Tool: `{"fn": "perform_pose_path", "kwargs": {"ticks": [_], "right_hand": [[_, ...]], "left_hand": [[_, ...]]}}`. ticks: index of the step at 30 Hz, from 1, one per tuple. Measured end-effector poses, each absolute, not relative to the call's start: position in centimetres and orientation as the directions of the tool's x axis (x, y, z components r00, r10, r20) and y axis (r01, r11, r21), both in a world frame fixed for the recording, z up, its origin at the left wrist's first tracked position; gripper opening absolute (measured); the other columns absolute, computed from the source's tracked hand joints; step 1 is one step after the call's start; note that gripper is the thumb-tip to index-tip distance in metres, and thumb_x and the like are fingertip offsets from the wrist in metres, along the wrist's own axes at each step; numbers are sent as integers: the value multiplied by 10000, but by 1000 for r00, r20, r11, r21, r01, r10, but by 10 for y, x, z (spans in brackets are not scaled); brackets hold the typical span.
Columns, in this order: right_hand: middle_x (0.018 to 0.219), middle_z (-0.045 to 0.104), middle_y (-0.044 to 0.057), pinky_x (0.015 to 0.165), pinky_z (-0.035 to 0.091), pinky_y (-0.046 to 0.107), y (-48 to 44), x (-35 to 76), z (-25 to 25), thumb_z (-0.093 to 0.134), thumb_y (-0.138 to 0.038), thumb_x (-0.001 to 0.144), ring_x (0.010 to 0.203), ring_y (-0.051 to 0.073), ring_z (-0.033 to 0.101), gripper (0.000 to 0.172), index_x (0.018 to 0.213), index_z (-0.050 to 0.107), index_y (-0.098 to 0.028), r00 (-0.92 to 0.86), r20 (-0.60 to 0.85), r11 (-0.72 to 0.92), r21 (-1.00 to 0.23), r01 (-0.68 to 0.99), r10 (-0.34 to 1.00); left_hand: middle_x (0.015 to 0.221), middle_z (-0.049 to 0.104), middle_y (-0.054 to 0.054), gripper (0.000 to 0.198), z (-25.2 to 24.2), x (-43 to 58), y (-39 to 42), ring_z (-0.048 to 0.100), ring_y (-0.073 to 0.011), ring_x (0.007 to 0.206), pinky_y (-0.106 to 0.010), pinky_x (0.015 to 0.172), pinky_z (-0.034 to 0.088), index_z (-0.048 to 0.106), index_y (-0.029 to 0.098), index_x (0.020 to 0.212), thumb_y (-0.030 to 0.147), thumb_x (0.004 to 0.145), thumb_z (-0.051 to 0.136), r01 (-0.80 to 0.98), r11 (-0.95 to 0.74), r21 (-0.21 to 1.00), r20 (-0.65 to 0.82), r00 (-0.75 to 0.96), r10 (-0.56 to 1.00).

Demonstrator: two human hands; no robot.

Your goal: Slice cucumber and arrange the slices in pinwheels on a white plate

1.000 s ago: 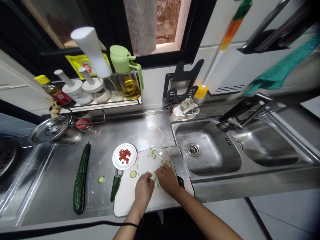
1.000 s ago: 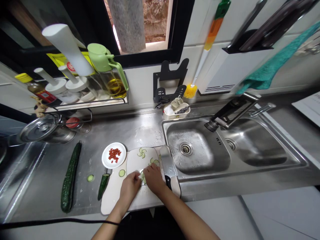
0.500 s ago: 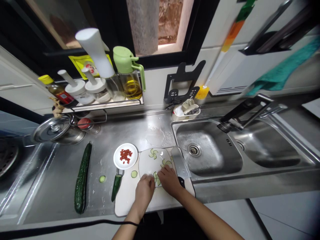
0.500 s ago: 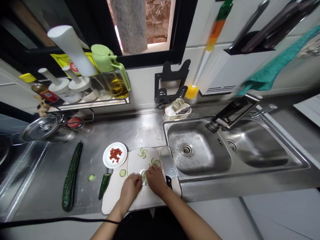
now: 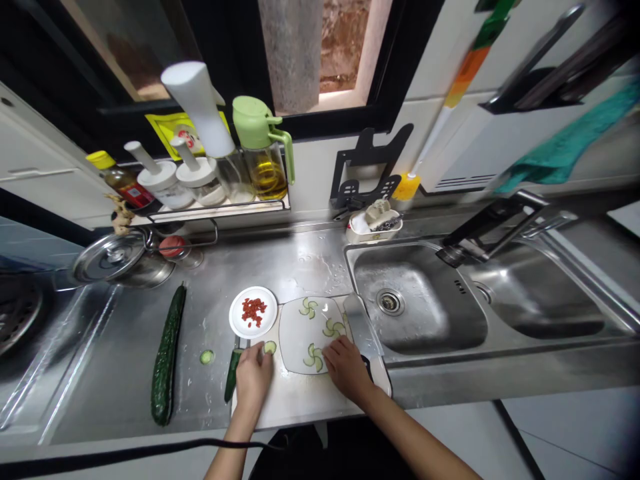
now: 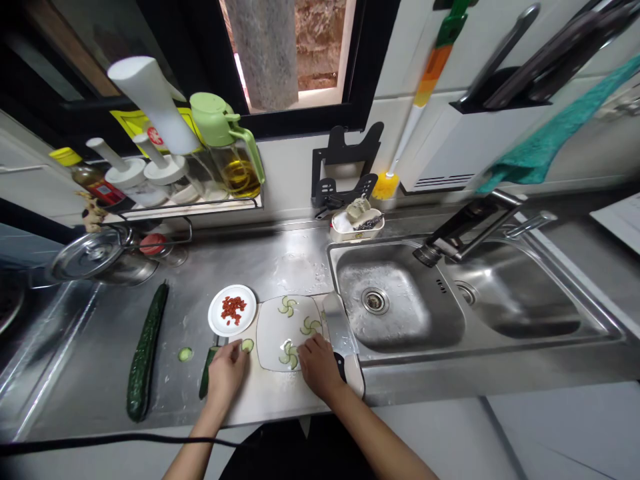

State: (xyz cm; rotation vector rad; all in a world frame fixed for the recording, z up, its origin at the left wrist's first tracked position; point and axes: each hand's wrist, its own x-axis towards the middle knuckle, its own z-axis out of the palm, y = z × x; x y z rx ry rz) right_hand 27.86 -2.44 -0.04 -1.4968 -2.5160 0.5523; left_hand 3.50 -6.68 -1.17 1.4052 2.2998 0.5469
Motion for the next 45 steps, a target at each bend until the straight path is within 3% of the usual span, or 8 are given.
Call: {"fn": "perform_pose_path", "kwargs": {"ticks": [7,21,25,34,39,41,45], "right_hand": [[880,622,44,734,332,328,-27,281,1,537,-169,877,934,218,484,113,854,641,-205,-469,-83,403,-396,825,879],[857,617,30,749,336,317,-28,279,6,567,-186,863,912,200,480,84,832,643,-204,-476,-58,413,-411,812,878],[839,617,36,771,347,319,-27,276,7,542,-189,875,895,200,483,115,829,647,-197,-480,-52,413,-434,801,876],[833,642,47,882,365,350,-19,255,9,491,-152,845,872,193,531,165,827,654,-174,-481,-41,330,-677,658,876],[1027,681,85,962,352,419,-10,237,12,508,-144,779,1010,226,560,287,1019,662,-174,-424,-151,66,-888,455,893],[1020,693,77,904,413,383,-7,233,14,496,-143,772,978,215,593,317,1039,662,-182,-431,-209,-23,-917,399,878],[828,699,28,704,474,276,-2,235,22,500,-138,747,770,164,630,218,860,681,-183,-464,-277,-103,-925,366,841]], "left_hand": [[966,679,-111,327,-14,37,-67,631,-227,859,-315,801,465,671,157,1012,299,789,479,750,427,505,-149,-412,899],[757,673,-34,184,-10,32,-59,604,-171,685,-265,701,433,637,206,767,303,764,481,680,435,590,-172,-421,891],[685,652,-2,189,-6,29,-60,571,-142,608,-231,634,421,638,210,774,337,761,499,628,445,639,-208,-416,885],[561,525,44,215,15,31,-62,458,-97,534,-196,558,365,648,183,772,379,737,567,512,364,779,-251,-277,927],[595,533,42,191,37,53,-52,425,-82,539,-186,542,343,644,170,811,335,729,594,389,324,863,-307,-106,946],[649,569,27,193,41,60,-49,448,-82,571,-190,571,364,636,164,846,310,722,607,309,329,892,-330,-51,943],[706,606,5,252,39,68,-45,504,-92,624,-203,611,391,612,158,883,323,698,654,128,381,916,-385,7,923]]}}
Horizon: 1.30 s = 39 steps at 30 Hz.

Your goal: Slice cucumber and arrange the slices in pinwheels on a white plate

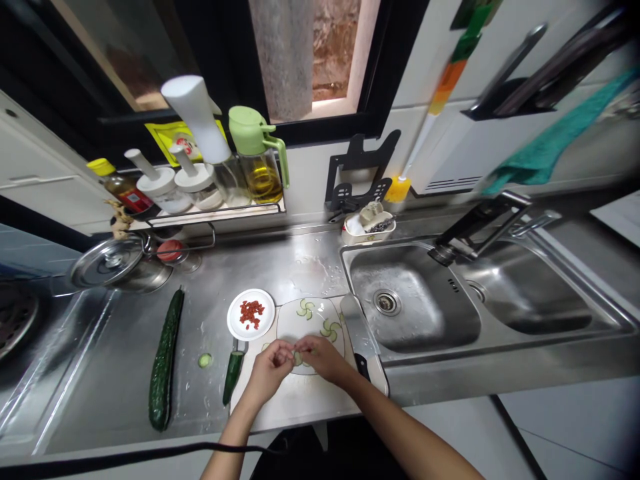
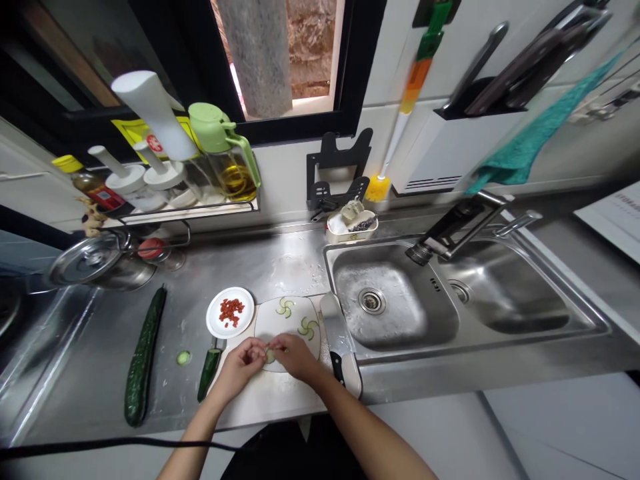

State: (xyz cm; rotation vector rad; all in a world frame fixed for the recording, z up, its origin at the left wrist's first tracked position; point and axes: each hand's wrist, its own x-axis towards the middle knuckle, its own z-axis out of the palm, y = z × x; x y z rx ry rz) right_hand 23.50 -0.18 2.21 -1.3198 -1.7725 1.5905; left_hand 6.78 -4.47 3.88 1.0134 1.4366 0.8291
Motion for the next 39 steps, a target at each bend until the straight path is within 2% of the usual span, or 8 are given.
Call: {"fn": "perform_pose_path", "kwargs": {"ticks": [5,8,11,16,21,27,34,39], "right_hand": [[729,651,0,655,449,247,0,244,38,526,-132,732,707,140,594,145,778,655,-180,-455,-302,-142,-925,353,837],[742,649,-5,678,440,250,-1,246,49,529,-134,748,728,139,587,139,780,653,-191,-467,-276,-115,-932,344,840],[769,664,-7,714,427,262,0,246,59,536,-128,755,767,145,584,146,781,658,-203,-491,-208,-29,-937,347,846],[764,666,-8,753,412,283,3,247,67,583,-145,753,792,160,575,128,790,681,-219,-544,-119,108,-923,368,831],[787,670,1,765,417,286,8,249,63,574,-137,756,825,166,586,152,811,689,-220,-516,-121,110,-912,395,848],[764,641,-11,688,411,254,16,246,44,533,-140,764,773,150,588,168,856,648,-220,-430,-191,61,-859,507,882],[757,640,-5,731,386,258,26,234,26,493,-93,767,768,150,562,157,765,606,-202,-408,-176,135,-767,627,896],[786,654,13,762,355,282,31,224,16,483,-72,780,828,179,529,180,775,612,-197,-411,-182,189,-678,710,893]], "left_hand": [[633,559,44,386,27,70,-44,480,-62,556,-173,533,340,597,158,923,418,663,714,-167,543,823,-549,11,836],[623,563,39,417,22,75,-45,485,-44,514,-154,491,321,588,148,908,478,683,709,-370,660,654,-692,59,720],[643,605,-1,397,19,80,-44,501,-42,479,-144,447,318,582,131,885,475,723,693,-452,765,459,-800,164,577],[561,535,33,273,17,82,-42,456,-23,438,-118,403,290,610,116,889,334,753,700,-529,807,262,-785,369,497],[692,617,-13,308,13,73,-39,510,-26,530,-127,496,384,660,105,933,157,649,766,-601,718,351,-719,318,618],[652,617,11,408,8,64,-34,482,-23,500,-148,497,350,679,132,932,241,563,815,-533,658,533,-741,83,667],[532,563,46,339,-6,59,-29,473,-58,487,-182,513,334,665,131,764,375,552,766,-213,563,799,-598,-180,781],[597,626,15,321,-13,57,-27,527,-97,541,-217,585,407,682,140,788,419,630,684,150,512,846,-453,-307,837]]}}
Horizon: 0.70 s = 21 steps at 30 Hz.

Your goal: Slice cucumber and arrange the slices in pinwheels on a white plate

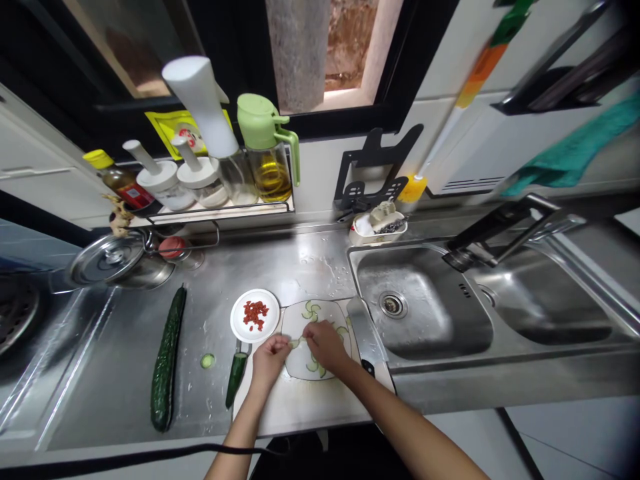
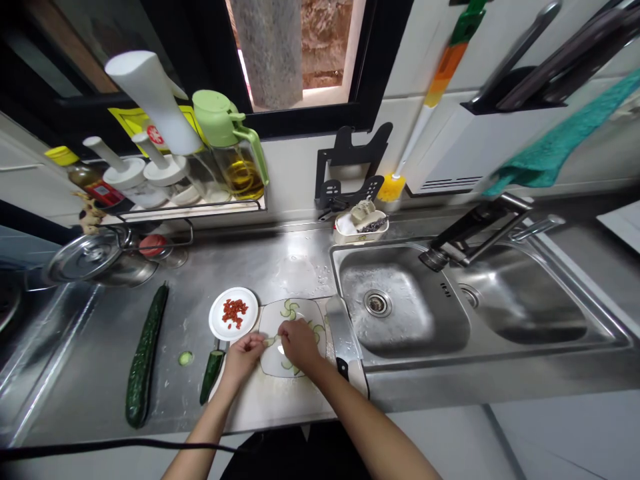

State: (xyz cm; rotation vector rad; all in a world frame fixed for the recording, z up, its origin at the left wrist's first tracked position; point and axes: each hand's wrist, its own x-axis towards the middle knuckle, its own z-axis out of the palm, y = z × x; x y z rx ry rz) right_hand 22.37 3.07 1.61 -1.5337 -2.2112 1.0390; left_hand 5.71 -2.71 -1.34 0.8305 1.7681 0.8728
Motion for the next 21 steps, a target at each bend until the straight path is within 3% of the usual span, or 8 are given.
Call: {"fn": "perform_pose_path", "kwargs": {"ticks": [7,21], "right_hand": [[874,668,31,745,319,310,35,210,9,490,-117,837,902,207,496,162,821,626,-204,-449,-204,279,-547,789,870],[1010,620,72,739,316,343,36,206,-8,493,-168,877,1032,249,422,160,899,648,-205,-532,-194,431,-393,812,824]], "left_hand": [[706,685,-9,231,-9,55,-23,601,-146,650,-255,681,450,695,186,851,348,741,572,488,409,771,-268,-334,904],[807,673,-63,220,-23,50,-25,608,-184,712,-321,737,477,682,176,914,265,773,537,674,261,691,-67,-300,952]]}}
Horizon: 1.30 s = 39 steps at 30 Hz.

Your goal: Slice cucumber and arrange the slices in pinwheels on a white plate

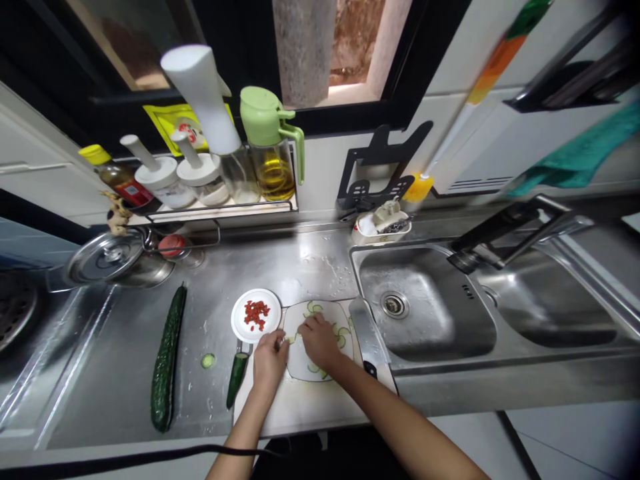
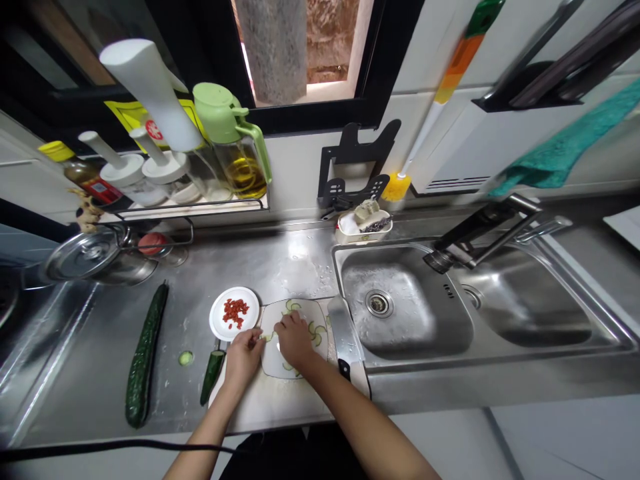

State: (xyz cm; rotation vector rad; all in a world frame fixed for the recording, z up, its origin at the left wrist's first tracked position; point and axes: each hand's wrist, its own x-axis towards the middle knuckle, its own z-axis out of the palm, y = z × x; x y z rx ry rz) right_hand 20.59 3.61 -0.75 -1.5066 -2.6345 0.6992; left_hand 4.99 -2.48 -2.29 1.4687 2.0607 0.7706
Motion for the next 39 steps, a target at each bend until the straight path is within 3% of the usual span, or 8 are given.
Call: {"fn": "perform_pose_path", "kwargs": {"ticks": [16,21,32,39], "right_hand": [[954,622,68,711,320,341,33,207,-10,514,-154,870,987,241,435,144,863,650,-200,-550,-96,479,-385,789,829],[919,619,60,725,332,334,27,211,-6,513,-122,860,957,224,443,167,871,660,-201,-529,-58,465,-403,788,847],[825,608,46,820,352,312,-8,246,3,518,-98,845,894,204,444,176,819,666,-189,-476,51,434,-503,747,878],[860,614,54,838,353,318,-17,244,9,495,-98,855,918,213,434,198,852,671,-188,-465,42,411,-541,734,885]], "left_hand": [[822,685,-71,215,-19,52,-27,622,-192,742,-321,745,480,682,175,888,279,786,522,680,238,693,-44,-290,956],[769,674,-57,243,-16,46,-34,606,-181,680,-303,695,470,686,179,885,331,790,521,663,277,696,-27,-362,932],[830,637,-94,367,-19,32,-67,603,-221,746,-338,741,477,656,136,1002,373,759,517,693,448,565,-109,-475,873],[833,621,-89,276,-15,38,-61,594,-224,764,-344,759,462,644,155,934,303,746,506,704,463,538,-130,-473,871]]}}
